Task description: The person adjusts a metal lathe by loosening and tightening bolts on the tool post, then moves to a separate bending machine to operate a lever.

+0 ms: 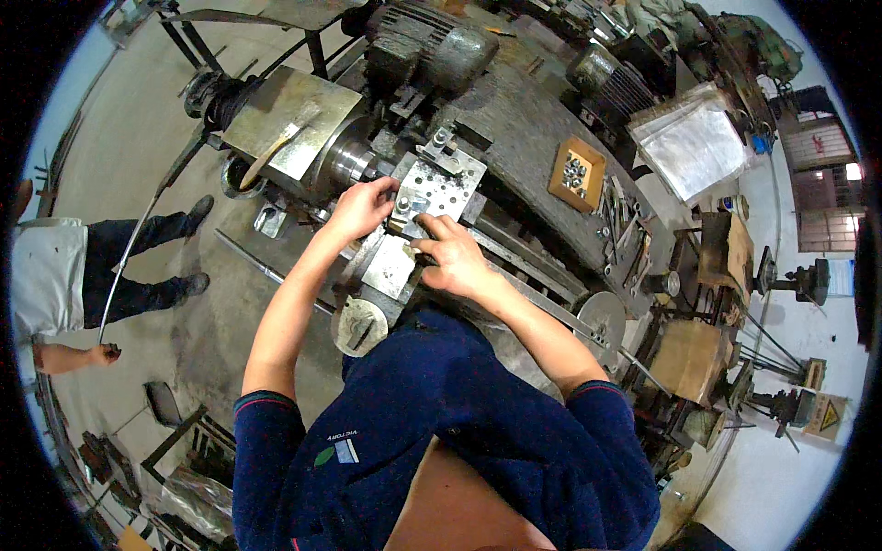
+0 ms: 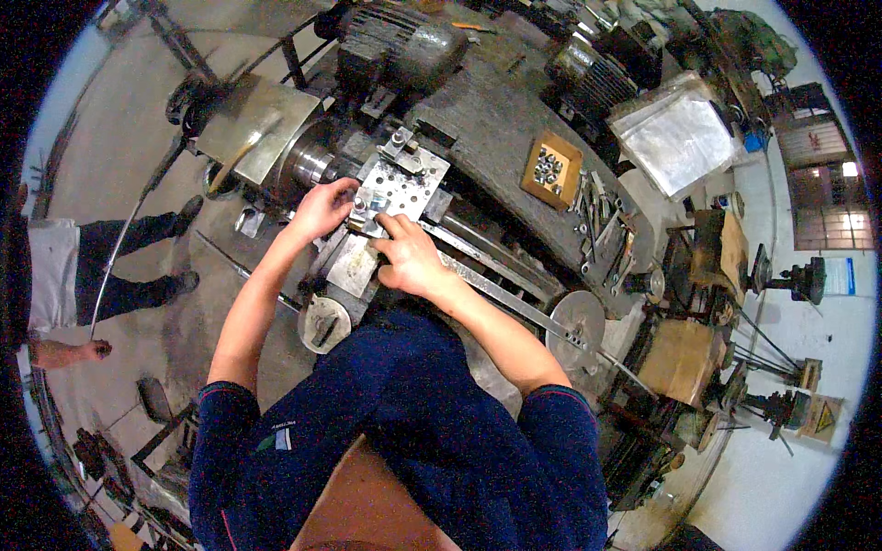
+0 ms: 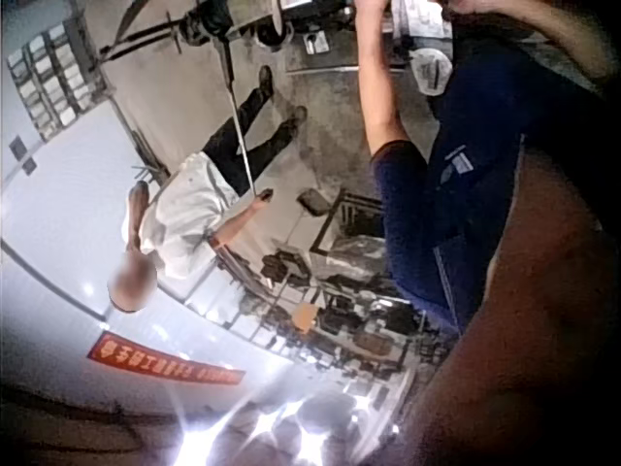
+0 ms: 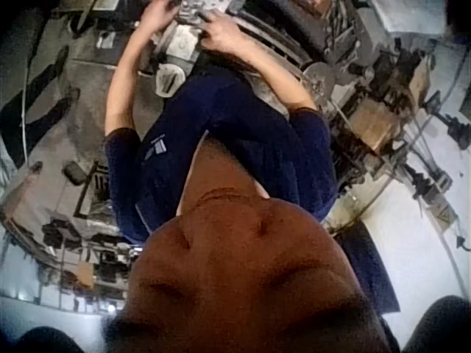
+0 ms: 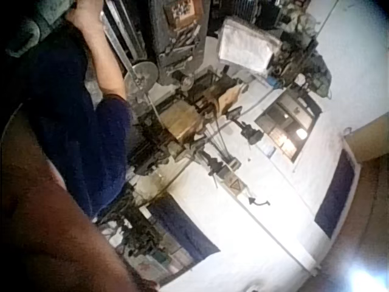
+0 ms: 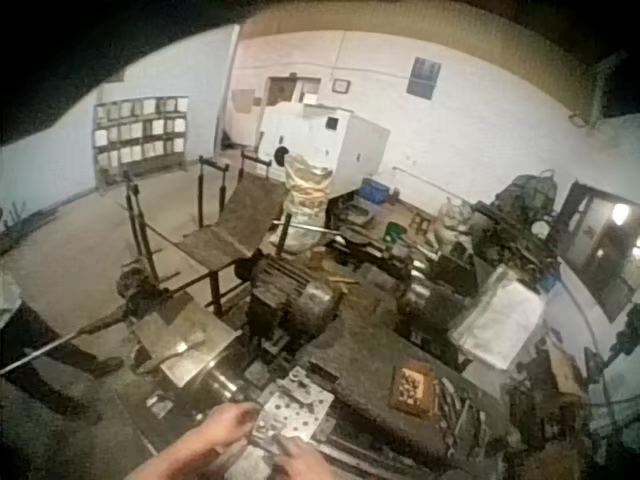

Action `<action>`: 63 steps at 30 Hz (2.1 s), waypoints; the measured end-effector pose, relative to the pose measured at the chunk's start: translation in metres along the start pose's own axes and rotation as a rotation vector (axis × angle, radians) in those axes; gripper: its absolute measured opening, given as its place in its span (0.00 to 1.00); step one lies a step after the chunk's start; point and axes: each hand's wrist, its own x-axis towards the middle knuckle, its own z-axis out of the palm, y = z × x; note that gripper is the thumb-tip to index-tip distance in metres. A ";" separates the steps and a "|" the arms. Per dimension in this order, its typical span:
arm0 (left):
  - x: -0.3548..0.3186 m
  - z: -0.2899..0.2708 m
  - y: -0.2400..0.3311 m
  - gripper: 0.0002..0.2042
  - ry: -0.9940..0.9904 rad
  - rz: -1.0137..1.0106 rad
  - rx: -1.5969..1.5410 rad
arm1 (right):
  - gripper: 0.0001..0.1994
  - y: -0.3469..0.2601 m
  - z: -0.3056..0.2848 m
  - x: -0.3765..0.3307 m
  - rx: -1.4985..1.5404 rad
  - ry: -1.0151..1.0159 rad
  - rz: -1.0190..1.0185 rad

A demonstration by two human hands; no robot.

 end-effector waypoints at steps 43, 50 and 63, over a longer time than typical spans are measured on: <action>-0.009 0.017 -0.011 0.14 0.170 -0.155 -0.315 | 0.30 -0.054 0.023 0.030 -0.363 0.016 0.268; -0.009 0.013 -0.007 0.13 0.160 -0.138 -0.347 | 0.30 -0.044 0.029 0.028 -0.297 0.104 0.276; -0.009 0.018 -0.014 0.13 0.154 -0.161 -0.402 | 0.27 -0.032 -0.004 -0.009 -0.157 0.100 0.182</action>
